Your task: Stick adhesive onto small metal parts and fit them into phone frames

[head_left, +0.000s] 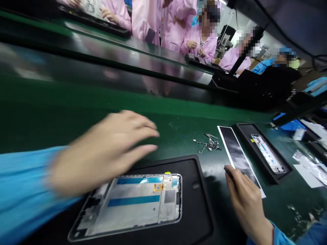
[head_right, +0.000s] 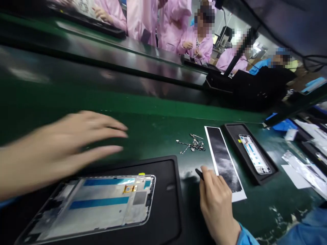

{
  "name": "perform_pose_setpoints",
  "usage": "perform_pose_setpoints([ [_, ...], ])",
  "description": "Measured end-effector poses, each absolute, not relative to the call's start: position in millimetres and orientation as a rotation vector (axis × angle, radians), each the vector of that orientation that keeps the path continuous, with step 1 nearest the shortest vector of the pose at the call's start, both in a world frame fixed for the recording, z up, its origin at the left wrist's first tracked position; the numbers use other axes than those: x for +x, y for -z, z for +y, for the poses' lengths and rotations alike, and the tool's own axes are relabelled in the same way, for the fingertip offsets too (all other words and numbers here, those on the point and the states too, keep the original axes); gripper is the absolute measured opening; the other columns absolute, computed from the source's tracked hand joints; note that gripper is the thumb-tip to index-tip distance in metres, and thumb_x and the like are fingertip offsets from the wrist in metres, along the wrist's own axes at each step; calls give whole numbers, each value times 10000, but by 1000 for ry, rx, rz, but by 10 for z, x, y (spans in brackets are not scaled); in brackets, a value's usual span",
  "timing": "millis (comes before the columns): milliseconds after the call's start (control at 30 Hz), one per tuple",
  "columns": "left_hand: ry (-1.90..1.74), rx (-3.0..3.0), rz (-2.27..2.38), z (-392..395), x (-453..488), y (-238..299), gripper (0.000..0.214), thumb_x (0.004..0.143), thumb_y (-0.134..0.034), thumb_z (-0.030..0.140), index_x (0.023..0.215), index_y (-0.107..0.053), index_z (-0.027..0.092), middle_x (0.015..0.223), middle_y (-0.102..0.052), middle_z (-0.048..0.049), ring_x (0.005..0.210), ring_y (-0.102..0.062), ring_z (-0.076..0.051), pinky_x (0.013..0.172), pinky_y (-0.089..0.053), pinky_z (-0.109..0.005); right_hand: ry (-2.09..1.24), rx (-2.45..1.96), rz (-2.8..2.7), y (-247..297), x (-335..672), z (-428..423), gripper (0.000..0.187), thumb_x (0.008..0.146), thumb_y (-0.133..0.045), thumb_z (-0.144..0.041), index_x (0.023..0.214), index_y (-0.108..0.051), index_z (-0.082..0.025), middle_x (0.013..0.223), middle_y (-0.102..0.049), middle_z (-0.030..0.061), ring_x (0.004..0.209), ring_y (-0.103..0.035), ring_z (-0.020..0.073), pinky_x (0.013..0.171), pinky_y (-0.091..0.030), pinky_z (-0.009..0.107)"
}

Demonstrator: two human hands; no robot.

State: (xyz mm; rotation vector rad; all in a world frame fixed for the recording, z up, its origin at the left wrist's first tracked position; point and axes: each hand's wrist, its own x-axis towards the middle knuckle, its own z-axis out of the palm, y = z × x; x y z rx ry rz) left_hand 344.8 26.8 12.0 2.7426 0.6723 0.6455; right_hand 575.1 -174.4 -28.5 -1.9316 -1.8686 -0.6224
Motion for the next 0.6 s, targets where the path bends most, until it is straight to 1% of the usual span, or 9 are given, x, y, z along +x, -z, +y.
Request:
perform_pose_setpoints([
  [67,-266,2850,567,202,3912,-149,224,856,-445,294,904,-610,150,1001,-551,-93,980,-459,-253,826,-364,-418,597,-1963,-1809,283,5836,-1659,169,849,-397,-106,975,-510,-119,703,-593,42,573,-557,139,522,-418,244],
  [133,-178,2862,521,160,4422,-89,154,831,-496,232,909,-602,151,993,-559,-86,957,-478,-234,813,-383,-389,587,-1977,-1748,279,5904,-1585,156,852,-418,-126,977,-510,-129,746,-612,44,602,-570,141,531,-422,240],
  [267,-90,2850,555,138,5040,99,122,815,-536,214,867,-585,115,959,-560,-70,961,-497,-216,783,-431,-371,559,-1941,-1656,318,5968,-1524,165,856,-427,-143,997,-510,-118,782,-626,54,621,-579,136,540,-426,232],
  [367,-31,2816,580,141,5074,172,123,831,-527,218,823,-572,104,931,-564,-52,926,-523,-187,784,-448,-372,504,-1909,-1625,380,5981,-1543,167,855,-428,-149,995,-518,-129,818,-636,58,660,-592,142,572,-439,233],
  [467,-8,2744,587,156,4961,181,109,831,-530,211,829,-567,109,842,-576,-30,841,-551,-165,765,-455,-358,410,-1891,-1571,430,5977,-1556,173,857,-427,-182,996,-523,-148,842,-642,54,692,-604,148,600,-446,236],
  [533,-24,2672,602,173,4888,166,86,827,-527,185,802,-567,113,782,-574,-14,778,-555,-149,734,-456,-334,315,-1892,-1522,440,5959,-1541,176,859,-418,-214,981,-530,-155,826,-642,48,696,-607,146,604,-445,230],
  [600,-78,2594,613,182,4833,143,73,807,-525,131,753,-572,116,762,-570,-9,757,-547,-145,714,-443,-315,179,-1908,-1471,423,5928,-1498,172,858,-412,-233,945,-542,-163,802,-635,35,692,-604,133,600,-438,212],
])
